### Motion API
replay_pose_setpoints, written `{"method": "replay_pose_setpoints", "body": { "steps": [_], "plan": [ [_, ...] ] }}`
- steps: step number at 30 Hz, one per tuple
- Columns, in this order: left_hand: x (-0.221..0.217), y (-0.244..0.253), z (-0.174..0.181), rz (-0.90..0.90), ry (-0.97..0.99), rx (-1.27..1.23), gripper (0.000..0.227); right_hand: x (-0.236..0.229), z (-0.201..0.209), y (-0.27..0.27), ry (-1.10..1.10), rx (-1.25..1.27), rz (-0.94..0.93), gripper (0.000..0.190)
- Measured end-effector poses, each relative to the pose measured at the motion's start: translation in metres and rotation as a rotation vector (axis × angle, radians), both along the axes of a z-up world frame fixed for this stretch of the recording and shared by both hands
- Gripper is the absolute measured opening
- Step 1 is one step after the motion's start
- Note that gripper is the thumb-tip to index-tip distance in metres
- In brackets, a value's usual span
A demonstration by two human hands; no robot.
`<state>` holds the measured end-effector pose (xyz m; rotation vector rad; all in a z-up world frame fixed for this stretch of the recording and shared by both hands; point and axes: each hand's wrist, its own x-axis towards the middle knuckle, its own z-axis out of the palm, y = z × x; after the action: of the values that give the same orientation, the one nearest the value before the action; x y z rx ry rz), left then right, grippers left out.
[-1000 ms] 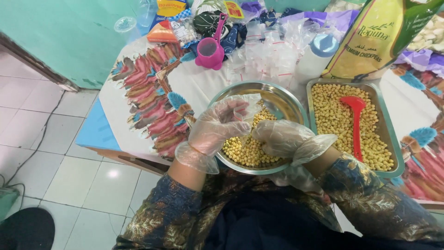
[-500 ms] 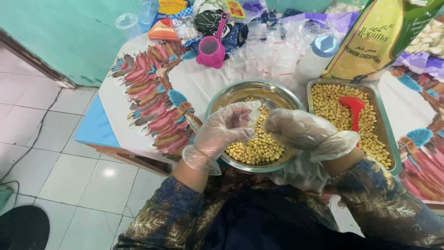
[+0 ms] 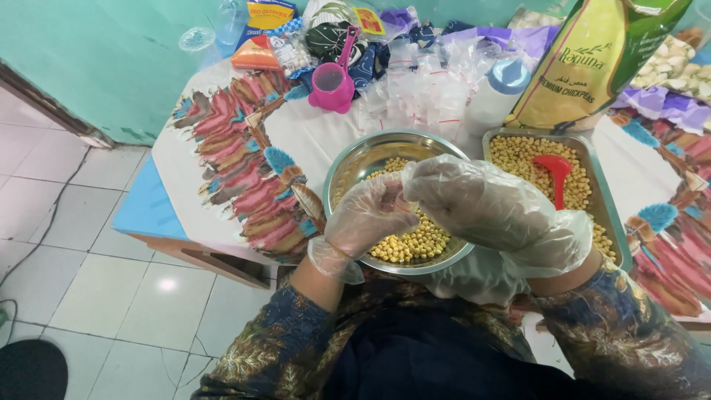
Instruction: The person puts chickpeas into small plastic bags by hand and adds a small item to each bag while sitting at a table.
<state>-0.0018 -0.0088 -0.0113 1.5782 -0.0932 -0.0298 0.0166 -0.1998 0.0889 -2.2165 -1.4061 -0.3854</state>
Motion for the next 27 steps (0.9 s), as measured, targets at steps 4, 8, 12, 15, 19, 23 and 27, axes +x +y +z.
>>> {"method": "replay_pose_setpoints", "body": {
  "steps": [4, 8, 12, 15, 19, 23, 27],
  "plan": [
    [-0.005, 0.005, -0.004, -0.082, -0.019, 0.031, 0.043, 0.009, -0.026, -0.003, 0.081, -0.016, -0.052, 0.015],
    [-0.001, 0.011, -0.008, -0.094, -0.024, 0.092, 0.044, 0.011, -0.031, 0.000, 0.049, 0.080, -0.047, 0.017],
    [0.001, 0.009, -0.007, -0.113, -0.046, 0.109, 0.050, 0.011, -0.022, 0.001, 0.051, 0.083, -0.040, 0.015],
    [0.000, 0.010, -0.010, -0.170, -0.066, 0.068, 0.040, 0.013, -0.023, 0.002, 0.041, 0.203, 0.043, 0.015],
    [0.001, 0.013, -0.010, -0.188, -0.104, 0.090, 0.037, 0.025, -0.048, 0.003, 0.023, 0.298, 0.082, 0.007],
    [-0.001, 0.009, -0.009, -0.174, -0.070, 0.038, 0.046, 0.025, -0.039, -0.004, -0.045, 0.345, 0.079, 0.006],
    [0.004, 0.014, -0.004, -0.110, 0.021, -0.159, 0.049, 0.027, -0.057, -0.015, -0.023, 0.315, -0.057, 0.018]
  ]
}}
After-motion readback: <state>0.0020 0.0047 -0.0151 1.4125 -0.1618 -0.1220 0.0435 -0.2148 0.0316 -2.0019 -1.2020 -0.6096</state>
